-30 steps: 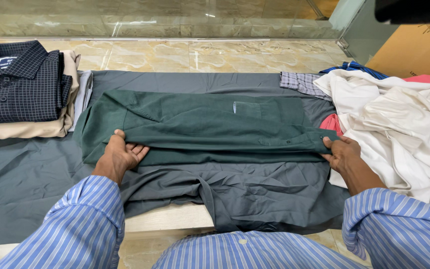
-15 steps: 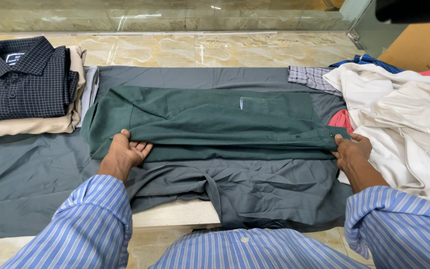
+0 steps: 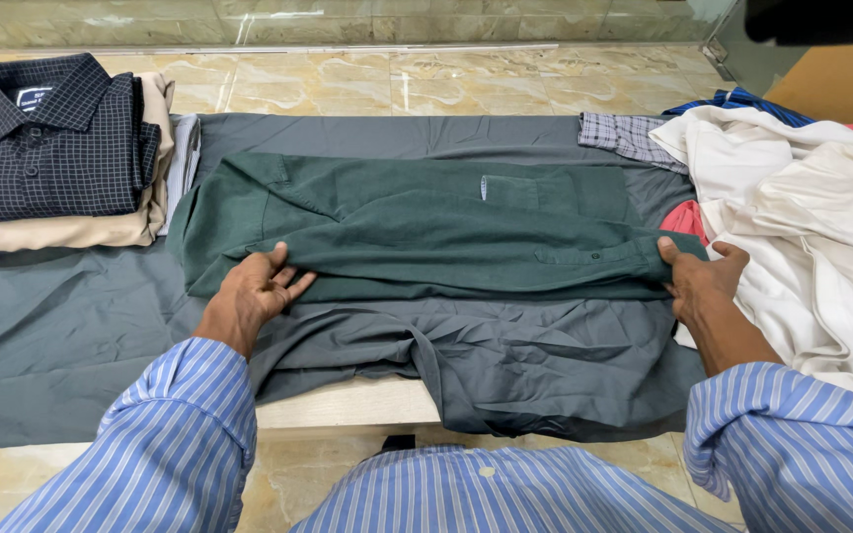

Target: The person folds a green long-sleeved shirt on a gray-covered table. They smooth the shirt, fold the sleeves inward, fold the sides toward the center, and then fold the bottom up to create a compact rectangle.

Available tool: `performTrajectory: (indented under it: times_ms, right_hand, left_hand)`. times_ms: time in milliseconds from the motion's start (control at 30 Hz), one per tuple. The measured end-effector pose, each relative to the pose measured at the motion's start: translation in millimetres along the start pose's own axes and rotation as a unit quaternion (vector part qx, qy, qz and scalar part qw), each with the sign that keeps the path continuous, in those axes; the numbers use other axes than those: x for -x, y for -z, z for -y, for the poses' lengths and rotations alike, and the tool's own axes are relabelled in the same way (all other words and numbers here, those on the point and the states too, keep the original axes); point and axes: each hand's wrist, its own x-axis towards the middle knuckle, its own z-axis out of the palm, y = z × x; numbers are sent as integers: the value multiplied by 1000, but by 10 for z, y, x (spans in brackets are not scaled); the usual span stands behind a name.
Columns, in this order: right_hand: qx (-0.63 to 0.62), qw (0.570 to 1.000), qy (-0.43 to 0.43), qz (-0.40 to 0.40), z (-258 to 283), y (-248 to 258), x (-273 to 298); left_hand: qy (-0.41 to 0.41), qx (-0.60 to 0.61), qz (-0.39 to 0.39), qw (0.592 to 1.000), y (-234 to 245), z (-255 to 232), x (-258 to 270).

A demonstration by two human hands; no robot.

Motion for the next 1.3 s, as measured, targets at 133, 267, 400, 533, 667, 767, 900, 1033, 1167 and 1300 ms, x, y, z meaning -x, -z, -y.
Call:
performTrajectory:
  times_ms: [133,267,400,533,667,767,900,1033,1167,1300]
  right_hand:
    - [5,1000,-13,24,34,45,-76]
    - [-64,998,-21,-8,-14,96,-179]
    - [3,995,98,-20,-126,167,-126]
    - [213,892,392,-69,-221,244,230]
    - [281,814,505,61,-185,193,680]
    - [325,745,565,141,-126,148,929]
    - [333,660,641,205,-74,126,1081]
    - [410,654,611,177,-102,143,1088]
    - [431,617,641,152,-98,167,1015]
    - [431,637,623,144,-141,236,965]
  left_hand:
    - [-29,-97,-6,995,-95,125,132]
    - [-64,-77,-6,995,-63,245,95]
    - [-75,-39,14,996,3,284,37]
    - [-50,-58,41,996,63,262,146]
    - [-26,-34,76,996,74,193,319]
    - [-23,-51,51,997,46,125,350]
    - [-21,-112,27,993,25,4,219]
    - [-32,-111,8,993,77,-4,62]
    - [-73,-36,9,997,175,52,17]
    - [-111,-4,35,993,273,155,33]
